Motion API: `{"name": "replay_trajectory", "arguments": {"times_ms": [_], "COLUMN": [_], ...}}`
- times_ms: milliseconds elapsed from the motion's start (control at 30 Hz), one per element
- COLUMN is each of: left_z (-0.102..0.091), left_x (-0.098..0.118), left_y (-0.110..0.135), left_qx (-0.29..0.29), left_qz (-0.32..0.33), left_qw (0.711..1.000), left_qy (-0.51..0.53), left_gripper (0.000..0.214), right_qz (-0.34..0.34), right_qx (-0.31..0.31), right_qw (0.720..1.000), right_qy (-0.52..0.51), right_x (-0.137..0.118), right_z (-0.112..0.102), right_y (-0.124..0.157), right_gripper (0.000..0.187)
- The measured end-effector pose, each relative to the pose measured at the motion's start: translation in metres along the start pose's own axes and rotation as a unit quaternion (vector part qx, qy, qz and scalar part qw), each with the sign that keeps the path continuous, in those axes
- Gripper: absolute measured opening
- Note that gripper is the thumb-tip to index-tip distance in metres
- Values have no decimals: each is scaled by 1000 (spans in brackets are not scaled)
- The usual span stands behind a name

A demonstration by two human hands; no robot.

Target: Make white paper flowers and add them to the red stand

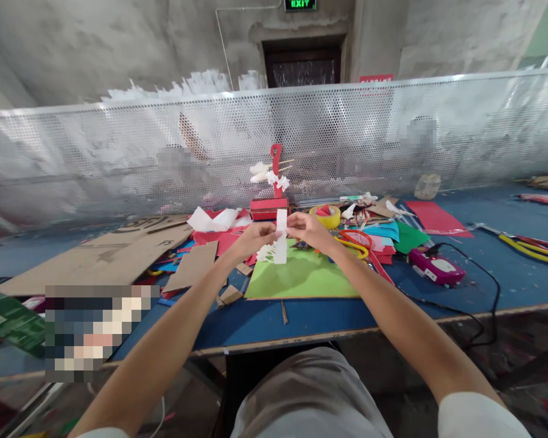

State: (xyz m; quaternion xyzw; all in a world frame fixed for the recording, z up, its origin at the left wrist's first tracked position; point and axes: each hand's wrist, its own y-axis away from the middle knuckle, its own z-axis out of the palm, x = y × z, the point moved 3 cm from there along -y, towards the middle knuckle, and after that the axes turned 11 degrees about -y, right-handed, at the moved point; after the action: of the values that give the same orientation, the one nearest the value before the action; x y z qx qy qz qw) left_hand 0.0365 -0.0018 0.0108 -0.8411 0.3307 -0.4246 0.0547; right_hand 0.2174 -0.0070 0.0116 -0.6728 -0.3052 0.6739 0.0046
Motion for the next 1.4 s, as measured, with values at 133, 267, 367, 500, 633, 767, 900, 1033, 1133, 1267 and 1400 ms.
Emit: {"name": "replay_trajectory", "arguments": {"times_ms": [133,267,367,500,633,767,900,1033,1133,1267,1400], "left_z": [1,1,1,1,-1,-2,-2,-1,-1,-1,-1], "left_x": [-2,-4,-4,-4,-1,2,3,3,2,1,1], "left_y": [-1,-2,-2,-2,-2,-1,-1,-1,-1,-1,-2], "left_qx": [-3,-6,-7,-6,16,26,26,32,34,30,30], "left_qz": [-8,-9,-2,-7,-13,-15,-20,-29,-27,-25,-25], "left_qw": [1000,1000,1000,1000,1000,1000,999,999,999,999,998], "left_qy": [16,20,24,18,2,0,16,19,25,34,40], "left_gripper": [39,37,35,35,33,32,32,32,33,29,29], "right_qz": [5,8,7,5,7,3,-2,4,11,11,9], "right_qx": [5,2,-8,-22,-32,-27,-28,-31,-28,-29,-26], "right_qw": [1000,1000,999,999,999,999,999,999,999,999,999], "right_qy": [10,26,34,31,19,29,29,34,31,21,20], "right_x": [1,1,1,1,2,3,4,1,0,1,0], "right_z": [-1,-1,0,1,1,0,0,2,3,3,3], "right_y": [-1,-1,0,1,2,1,1,1,2,1,2], "right_gripper": [24,25,26,26,27,27,26,26,26,27,26]}}
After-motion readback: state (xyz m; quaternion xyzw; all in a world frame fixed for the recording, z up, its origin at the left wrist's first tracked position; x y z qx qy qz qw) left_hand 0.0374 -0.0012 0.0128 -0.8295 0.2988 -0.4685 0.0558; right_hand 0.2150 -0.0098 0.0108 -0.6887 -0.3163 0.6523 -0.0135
